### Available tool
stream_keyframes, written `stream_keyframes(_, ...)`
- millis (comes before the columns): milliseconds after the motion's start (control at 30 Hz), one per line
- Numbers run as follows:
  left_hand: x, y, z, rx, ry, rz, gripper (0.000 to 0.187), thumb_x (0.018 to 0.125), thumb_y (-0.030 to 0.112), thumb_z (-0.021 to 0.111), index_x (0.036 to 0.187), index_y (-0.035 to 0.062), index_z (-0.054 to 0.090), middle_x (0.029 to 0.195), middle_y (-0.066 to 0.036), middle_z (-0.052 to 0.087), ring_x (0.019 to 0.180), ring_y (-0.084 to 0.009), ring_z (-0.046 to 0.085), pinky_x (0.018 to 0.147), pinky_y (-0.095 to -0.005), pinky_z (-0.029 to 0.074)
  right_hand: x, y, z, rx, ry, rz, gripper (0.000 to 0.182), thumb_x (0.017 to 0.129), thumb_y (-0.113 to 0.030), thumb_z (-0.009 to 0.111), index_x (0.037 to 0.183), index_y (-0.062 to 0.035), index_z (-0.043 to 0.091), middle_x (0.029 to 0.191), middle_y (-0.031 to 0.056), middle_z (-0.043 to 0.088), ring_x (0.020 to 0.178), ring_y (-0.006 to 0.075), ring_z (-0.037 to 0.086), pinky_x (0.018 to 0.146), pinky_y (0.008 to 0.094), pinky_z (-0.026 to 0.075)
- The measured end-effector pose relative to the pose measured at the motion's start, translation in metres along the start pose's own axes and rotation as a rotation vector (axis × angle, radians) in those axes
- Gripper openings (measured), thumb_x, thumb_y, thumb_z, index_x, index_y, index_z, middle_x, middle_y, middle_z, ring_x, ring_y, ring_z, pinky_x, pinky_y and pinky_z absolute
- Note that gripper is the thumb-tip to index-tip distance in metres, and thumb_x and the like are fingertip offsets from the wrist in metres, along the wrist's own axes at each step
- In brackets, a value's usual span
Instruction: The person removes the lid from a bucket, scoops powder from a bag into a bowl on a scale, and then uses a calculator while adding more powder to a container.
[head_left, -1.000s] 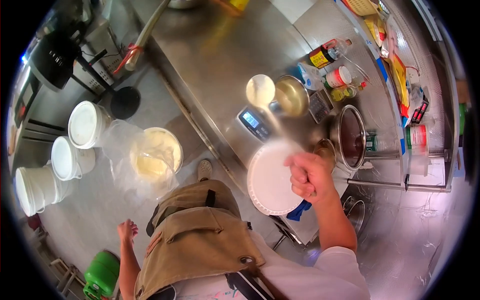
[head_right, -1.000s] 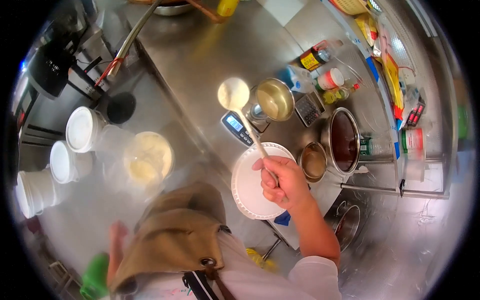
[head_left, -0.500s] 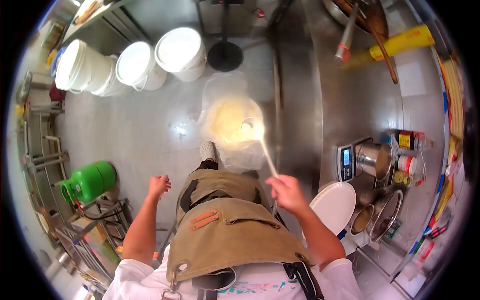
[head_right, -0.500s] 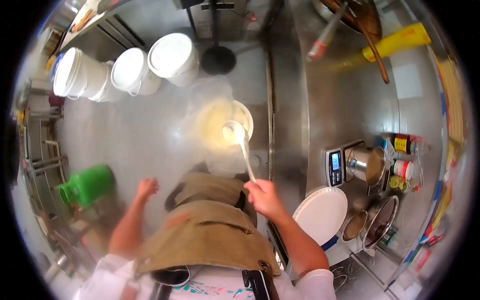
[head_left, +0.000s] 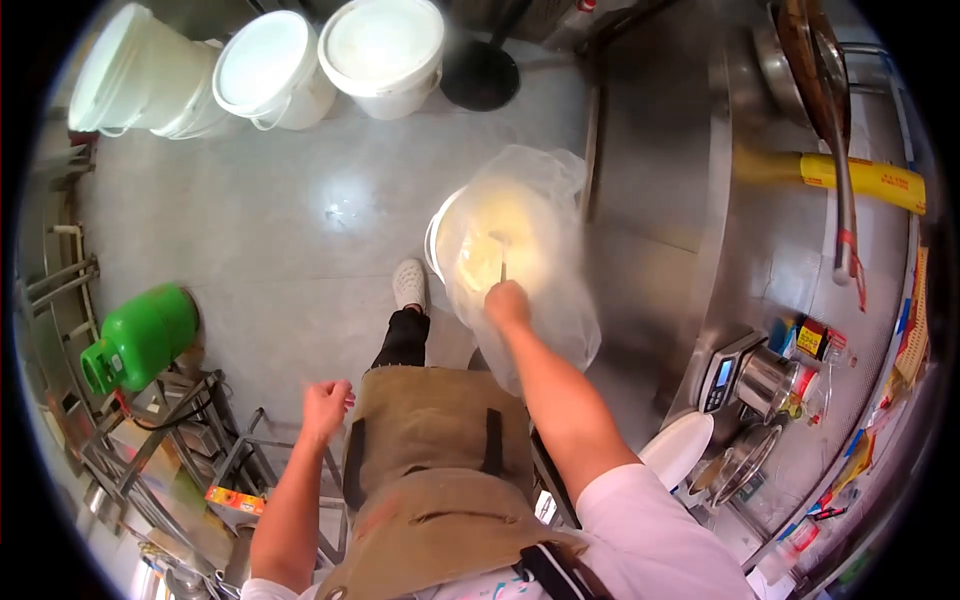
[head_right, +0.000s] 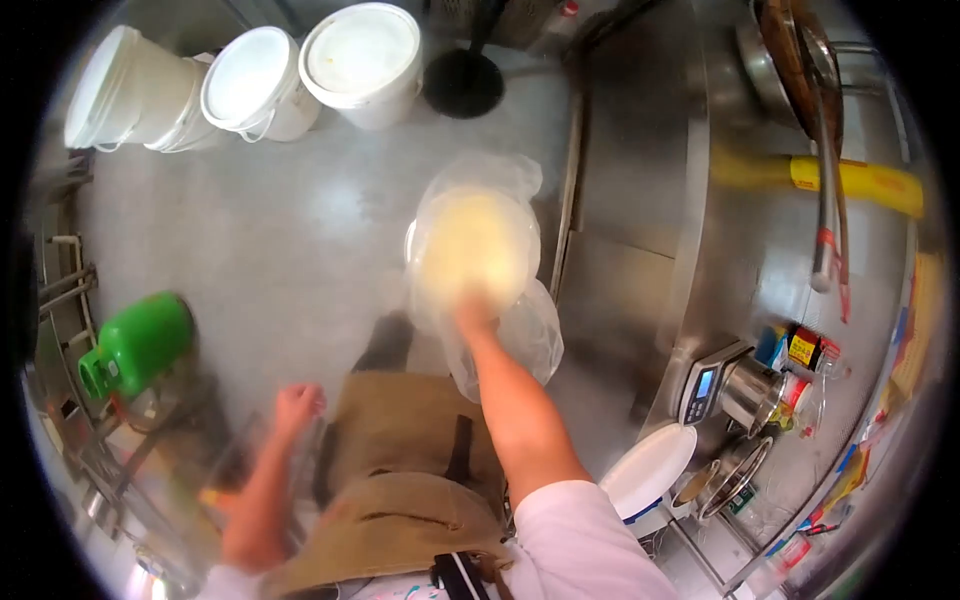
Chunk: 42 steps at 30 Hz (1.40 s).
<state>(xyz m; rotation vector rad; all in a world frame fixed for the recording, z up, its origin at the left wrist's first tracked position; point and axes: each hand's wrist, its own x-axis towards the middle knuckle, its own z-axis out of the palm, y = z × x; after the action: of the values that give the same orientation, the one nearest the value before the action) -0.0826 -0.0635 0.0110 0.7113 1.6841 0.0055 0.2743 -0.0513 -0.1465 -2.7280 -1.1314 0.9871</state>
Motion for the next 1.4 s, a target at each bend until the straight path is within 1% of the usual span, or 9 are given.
stream_keyframes(233,0.028,0.031,0.059,0.315,-0.065,0.097,0.031,0.091,0.023,0.058,0.093,-0.0075,0.066,0.075,-0.011,0.069,0.068,-0.0156,0.064,0.064,-0.0318,0.050,0.069,0.021,0.075,0.133,0.061,-0.002,0.029,0.091,-0.019,0.047,0.083,0.0050,0.062,0.082,0.0219,0.066,0.072,0.0386,0.064,0.065,0.0477,0.051)
stream_keyframes(367,0.033,0.033,0.106,0.207,-0.148,0.193,0.028,0.091,0.021,0.059,0.095,-0.0058,0.066,0.074,-0.011,0.067,0.068,-0.0112,0.059,0.064,-0.0306,0.049,0.092,0.011,0.090,1.116,-0.269,0.546,0.028,0.089,-0.020,0.049,0.091,0.0061,0.059,0.067,0.0178,0.061,0.049,0.0233,0.056,0.041,0.0357,0.044)
stream_keyframes(567,0.030,0.021,0.151,0.406,-0.265,0.255,0.034,0.080,0.023,0.068,0.099,-0.0046,0.063,0.086,-0.018,0.066,0.078,-0.0310,0.064,0.072,-0.0379,0.051,0.090,0.037,0.119,0.987,-0.401,0.656,0.030,0.092,-0.025,0.048,0.082,0.0007,0.061,0.076,0.0159,0.063,0.067,0.0273,0.064,0.054,0.0429,0.049)
stream_keyframes(667,0.050,-0.008,0.188,0.562,-0.264,0.542,0.054,0.070,0.023,0.075,0.114,-0.0014,0.056,0.103,-0.022,0.061,0.097,-0.0398,0.057,0.084,-0.0443,0.047,0.064,0.021,0.067,0.167,-0.229,0.177,0.036,0.093,-0.027,0.045,0.090,0.0043,0.062,0.091,0.0214,0.067,0.081,0.0316,0.066,0.070,0.0445,0.051)
stream_keyframes(833,0.057,0.066,0.228,0.456,0.003,0.797,0.069,0.066,0.022,0.078,0.123,-0.0016,0.049,0.116,-0.023,0.054,0.105,-0.0429,0.052,0.087,-0.0455,0.044,-0.057,-0.009,-0.097,0.675,-0.220,-0.148,0.035,0.097,-0.017,0.052,0.123,0.0057,0.055,0.111,0.0147,0.065,0.104,0.0212,0.061,0.089,0.0314,0.047)
stream_keyframes(933,0.093,0.093,0.209,0.506,-0.213,0.579,0.074,0.065,0.023,0.078,0.127,-0.0018,0.045,0.124,-0.024,0.049,0.114,-0.0430,0.045,0.090,-0.0494,0.041,-0.135,0.014,-0.202,0.705,-0.129,-0.361,0.022,0.098,-0.012,0.046,0.097,0.0041,0.060,0.086,0.0091,0.064,0.069,0.0152,0.061,0.067,0.0289,0.051)
stream_keyframes(1100,0.142,0.131,0.237,0.288,0.163,0.575,0.072,0.070,0.027,0.075,0.129,-0.0006,0.045,0.134,-0.022,0.044,0.130,-0.0388,0.036,0.100,-0.0558,0.033,-0.143,0.110,-0.152,0.067,-0.338,-0.035,0.021,0.087,-0.015,0.061,0.098,0.0022,0.061,0.092,0.0170,0.065,0.078,0.0249,0.065,0.072,0.0365,0.053)
stream_keyframes(1200,0.197,0.149,0.253,0.659,0.021,0.664,0.068,0.076,0.028,0.069,0.134,0.0027,0.044,0.140,-0.020,0.043,0.138,-0.0350,0.029,0.106,-0.0581,0.028,-0.097,0.060,-0.105,-0.066,-0.317,-0.955,0.028,0.080,-0.012,0.063,0.104,0.0021,0.060,0.108,0.0209,0.060,0.100,0.0361,0.059,0.088,0.0442,0.048)
stream_keyframes(1400,0.264,0.179,0.276,0.260,-0.414,0.558,0.048,0.080,0.036,0.060,0.105,-0.0048,0.065,0.108,-0.024,0.064,0.103,-0.0345,0.061,0.091,-0.0420,0.045,0.035,-0.070,-0.113,-0.645,-0.256,-1.404,0.039,0.083,-0.015,0.054,0.120,-0.0026,0.056,0.134,0.0170,0.049,0.136,0.0352,0.034,0.111,0.0574,0.024)
